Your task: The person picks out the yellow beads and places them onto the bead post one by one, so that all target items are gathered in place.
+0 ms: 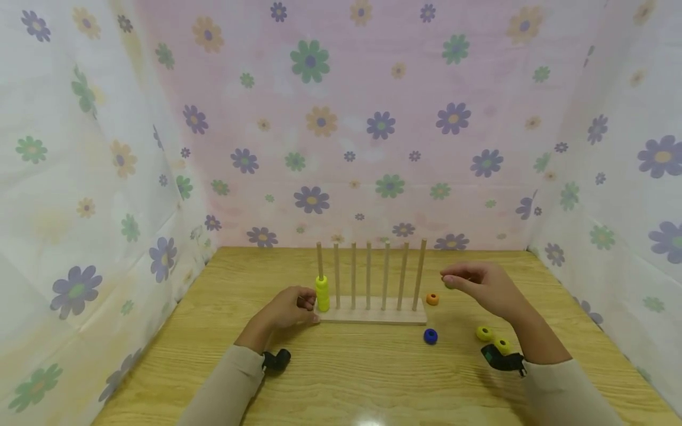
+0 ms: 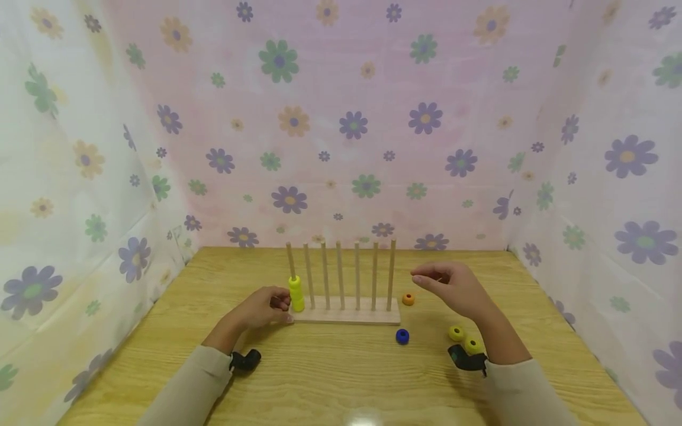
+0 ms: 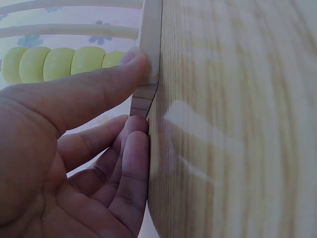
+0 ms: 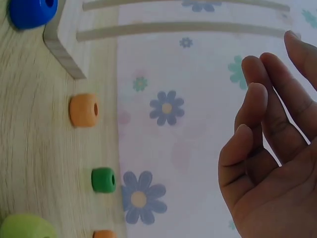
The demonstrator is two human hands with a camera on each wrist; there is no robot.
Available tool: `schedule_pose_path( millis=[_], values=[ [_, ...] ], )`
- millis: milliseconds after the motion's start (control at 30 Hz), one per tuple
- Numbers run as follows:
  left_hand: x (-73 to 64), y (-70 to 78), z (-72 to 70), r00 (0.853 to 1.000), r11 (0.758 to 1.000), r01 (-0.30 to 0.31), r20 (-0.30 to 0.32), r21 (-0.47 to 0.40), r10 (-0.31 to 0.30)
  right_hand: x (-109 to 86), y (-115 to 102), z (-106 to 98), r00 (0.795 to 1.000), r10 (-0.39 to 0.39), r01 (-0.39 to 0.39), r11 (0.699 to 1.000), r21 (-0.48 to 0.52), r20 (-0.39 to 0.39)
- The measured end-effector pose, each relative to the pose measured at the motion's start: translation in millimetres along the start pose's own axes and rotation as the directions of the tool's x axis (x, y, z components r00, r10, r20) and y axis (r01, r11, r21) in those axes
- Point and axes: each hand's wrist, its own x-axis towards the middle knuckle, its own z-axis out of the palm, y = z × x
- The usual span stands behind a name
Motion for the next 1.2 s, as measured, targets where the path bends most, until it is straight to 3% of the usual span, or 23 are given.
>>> schedule_pose_path(
  millis=[400, 667, 1000, 1200],
  values=[
    [1.1, 0.8, -1.5, 1.000, 1.000, -0.009, 0.005, -0.009, 0.009, -14.0, 32.8, -29.8, 0.994, 0.112, -0.112, 0.994, 0.015, -0.006],
    [-0.1, 1.0, -0.1, 1.000, 1.000, -0.012, -0.002, 0.021, 0.013, -28.2, 65.4, -48.1, 0.991, 0.130, -0.132, 0.990, 0.053, 0.028],
    [-0.5, -1.8, -0.3, 1.000, 1.000, -0.002, -0.010, -0.016, 0.002, -49.5, 102.0, -60.7, 0.973, 0.222, -0.227, 0.970, 0.090, 0.062],
    [-0.3, -0.6, -0.9, 1.000, 1.000, -0.004, -0.003, -0.012, 0.004, -58.5, 120.9, -61.5, 0.971, 0.230, -0.238, 0.959, 0.151, 0.072]
  ],
)
